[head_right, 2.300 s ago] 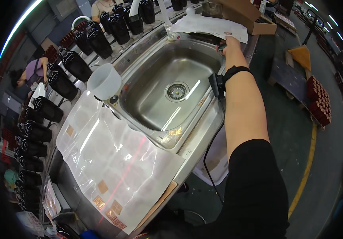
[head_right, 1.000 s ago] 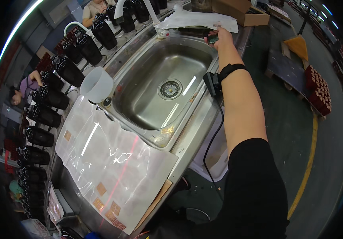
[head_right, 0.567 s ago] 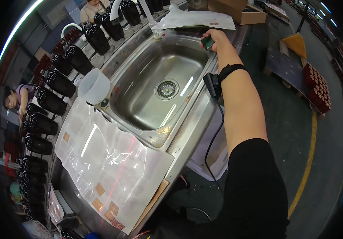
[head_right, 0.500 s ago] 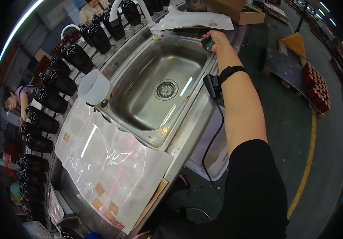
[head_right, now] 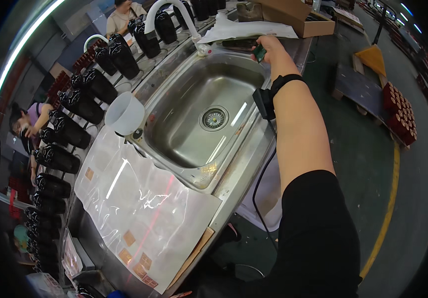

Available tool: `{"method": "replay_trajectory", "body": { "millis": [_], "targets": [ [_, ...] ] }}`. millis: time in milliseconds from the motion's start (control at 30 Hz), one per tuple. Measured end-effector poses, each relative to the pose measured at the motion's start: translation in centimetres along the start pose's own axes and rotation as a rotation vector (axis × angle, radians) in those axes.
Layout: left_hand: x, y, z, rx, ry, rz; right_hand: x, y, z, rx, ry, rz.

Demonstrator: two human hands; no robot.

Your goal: Applying decorative and brand labels to dark glass liquor bottles on a production line.

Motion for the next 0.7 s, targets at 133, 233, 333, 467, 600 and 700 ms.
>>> {"method": "replay_trajectory", "body": {
  "millis": [133,233,333,467,600,700],
  "targets": [
    [0.7,-0.2,-1.3,-0.02,0.015,-0.01,-1.1,0.2,-0.6,0.015,-0.135,0.027],
    [1.2,-0.5,-3.3,-0.037,0.017,-0.012,-1.5,-1.8,-0.8,0.034,-0.079,0.022],
    [1.7,-0.7,-6.9,-0.059,0.013,0.001,-0.4,-6.6,0.0,-0.027,-0.318,-0.133],
    [2.1,-2.2,-14.8,-0.27,0.155,0.028,1.4,-19.2,4.7,0.326,-0.29,-0.296],
    [2.1,-4.1,-19.0,-0.212,0.194,0.01,0.2,-36.0,11.2,0.677,-0.274,-0.463],
    [2.0,-4.6,-18.1,0.053,-0.086,0.02,-3.1,-48.3,16.6,1.009,-0.458,-0.707]
  ]
}}
Point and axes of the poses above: each hand's wrist, its own y-axis towards the middle knuckle, its own z-axis out of the palm, x = y × z, the point moved 4 cm from there along y, towards the middle knuckle, and after that the axes turned 7 degrees about -y, right-handed, at the moved point
